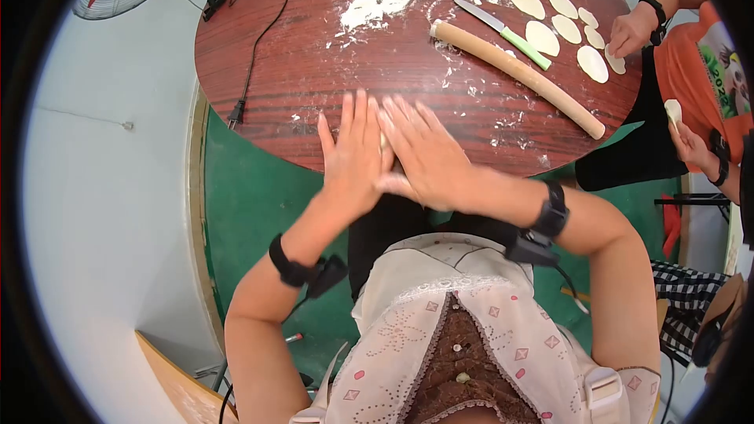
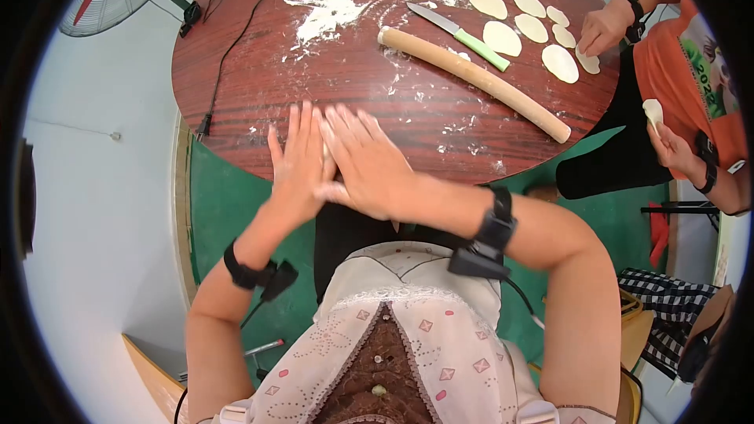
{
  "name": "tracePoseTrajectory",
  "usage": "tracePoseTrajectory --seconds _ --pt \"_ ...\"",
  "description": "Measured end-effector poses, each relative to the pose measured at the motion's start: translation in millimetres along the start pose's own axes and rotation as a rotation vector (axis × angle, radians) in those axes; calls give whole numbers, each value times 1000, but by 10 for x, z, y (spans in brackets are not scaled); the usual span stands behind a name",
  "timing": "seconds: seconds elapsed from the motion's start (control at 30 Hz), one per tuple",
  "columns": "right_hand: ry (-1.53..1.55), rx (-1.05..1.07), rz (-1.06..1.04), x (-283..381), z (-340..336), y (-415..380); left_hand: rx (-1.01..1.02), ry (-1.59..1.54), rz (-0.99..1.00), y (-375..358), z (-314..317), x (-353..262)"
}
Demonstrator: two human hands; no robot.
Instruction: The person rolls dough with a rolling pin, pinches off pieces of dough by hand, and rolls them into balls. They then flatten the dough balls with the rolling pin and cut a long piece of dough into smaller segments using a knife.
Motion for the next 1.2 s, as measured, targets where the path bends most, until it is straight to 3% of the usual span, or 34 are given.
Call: tracePoseTrajectory --seconds 0.07,0.23,0.33,0.4,0.47,0.6,0.73,0.8,0.9,0.97,1.0,1.03,1.13,1.2 --pt "-18 23 109 -268 40 459 4 129 -7 299 145 226" --pt "-1 74 308 -712 83 1146 113 -62 -311 835 329 788" --pt "-13 -84 139 -474 23 739 -94 255 -55 564 65 374" --pt "-40 -82 9 -204 -85 180 -89 179 96 157 -49 -46" --pt "12 -13 -54 -61 -132 -195 30 -113 148 -151 -75 -272" --pt "-94 28 53 -218 -94 123 46 -88 158 24 -2 -136" --pt "-60 89 209 -731 18 904 146 113 -10 850 147 609" --pt "-95 148 278 -824 33 1048 110 190 4 988 140 706" --pt "-122 -4 123 -569 -68 721 52 232 129 750 50 452" --pt "-56 -109 -38 -281 -152 232 -6 95 265 387 -103 82" --pt "-75 -46 -74 -153 -160 -6 160 54 267 213 -155 -134" --pt "-48 -28 -106 -74 -129 -207 201 -23 261 43 -153 -246" --pt "-106 10 -40 -31 -117 -234 188 -163 252 -29 -135 -330" --pt "-224 6 4 -193 -111 105 147 -65 257 229 -39 -77"
Point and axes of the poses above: each hand's wrist, its own y-axis towards the middle knuckle, its own z-axis out of the palm, x = y × z, the point moved 8 cm from there along y, towards the middle knuckle, and after that the axes turned 2 degrees about y, right-handed, at the moved point
